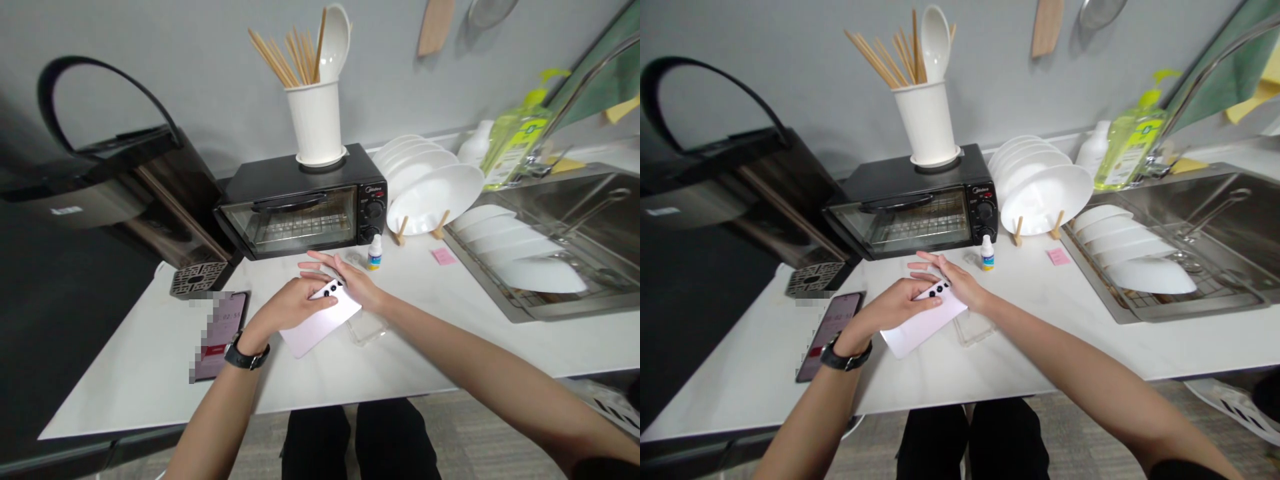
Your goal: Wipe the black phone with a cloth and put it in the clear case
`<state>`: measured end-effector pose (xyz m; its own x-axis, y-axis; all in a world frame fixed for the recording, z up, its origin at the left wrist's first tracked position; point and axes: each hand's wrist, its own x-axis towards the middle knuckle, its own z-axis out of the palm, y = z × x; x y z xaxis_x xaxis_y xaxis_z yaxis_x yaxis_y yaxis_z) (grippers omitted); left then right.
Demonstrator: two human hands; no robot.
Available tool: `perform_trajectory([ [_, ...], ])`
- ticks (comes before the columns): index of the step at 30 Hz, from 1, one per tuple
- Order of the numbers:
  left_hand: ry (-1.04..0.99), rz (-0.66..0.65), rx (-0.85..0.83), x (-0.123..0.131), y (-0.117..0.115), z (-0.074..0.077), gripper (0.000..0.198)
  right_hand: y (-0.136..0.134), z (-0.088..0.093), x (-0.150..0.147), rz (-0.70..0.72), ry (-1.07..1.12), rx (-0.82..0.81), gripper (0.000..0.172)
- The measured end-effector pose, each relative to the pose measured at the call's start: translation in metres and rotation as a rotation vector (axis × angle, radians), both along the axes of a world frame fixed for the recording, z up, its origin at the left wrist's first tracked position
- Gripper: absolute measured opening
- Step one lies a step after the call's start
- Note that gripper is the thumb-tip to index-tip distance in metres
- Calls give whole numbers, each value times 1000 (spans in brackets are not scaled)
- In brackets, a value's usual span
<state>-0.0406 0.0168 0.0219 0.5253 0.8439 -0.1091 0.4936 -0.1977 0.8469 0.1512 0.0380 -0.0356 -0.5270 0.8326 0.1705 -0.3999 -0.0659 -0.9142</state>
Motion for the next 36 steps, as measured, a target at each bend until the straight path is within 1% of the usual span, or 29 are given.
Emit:
perform_trajectory([
  [3, -84, 109, -36, -1, -1, 2, 33, -3, 2, -1, -36, 52, -26, 66],
  [4, -86, 121, -52, -2, -1, 3, 34, -4, 2, -2, -40, 48, -35, 65],
  [5, -77, 99, -74, -1, -2, 3, 34, -4, 3, -2, -38, 44, -43, 65],
  [8, -26, -53, -136, 1, -2, 3, 37, -5, 3, -4, 13, 81, -57, 66],
  [9, -10, -81, -144, 3, -2, 3, 39, -5, 3, -4, 20, 109, -55, 66],
  [11, 10, -60, -132, 3, 0, 1, 41, -4, 2, -4, 12, 156, -58, 64],
  [13, 20, 7, -106, 1, 3, 0, 42, -2, 2, -3, -3, 172, -81, 62],
  [15, 27, 56, -84, -2, 5, -1, 42, -2, 1, -2, -1, 142, -110, 61],
  [17, 37, 65, -77, -3, 6, -1, 43, -3, 2, -1, 15, 90, -111, 63],
  [21, 15, 41, -89, 1, 3, -4, 41, -2, 7, 5, 34, -15, -7, 63],
  [24, -30, 57, -99, 4, 2, -6, 39, 3, 6, 9, 12, -62, 42, 57],
  [27, -85, 26, -157, 0, 4, -5, 42, 7, 3, 10, 3, -77, 43, 55],
  [31, -149, -24, -284, -12, 10, 1, 48, 7, 2, 11, -10, -71, 31, 54],
  [34, -214, 4, -386, -20, 10, 0, 53, 6, 2, 12, -39, -77, 25, 54],
  [36, -272, 51, -450, -24, 5, -4, 58, 6, 2, 12, -50, -81, 24, 59],
])
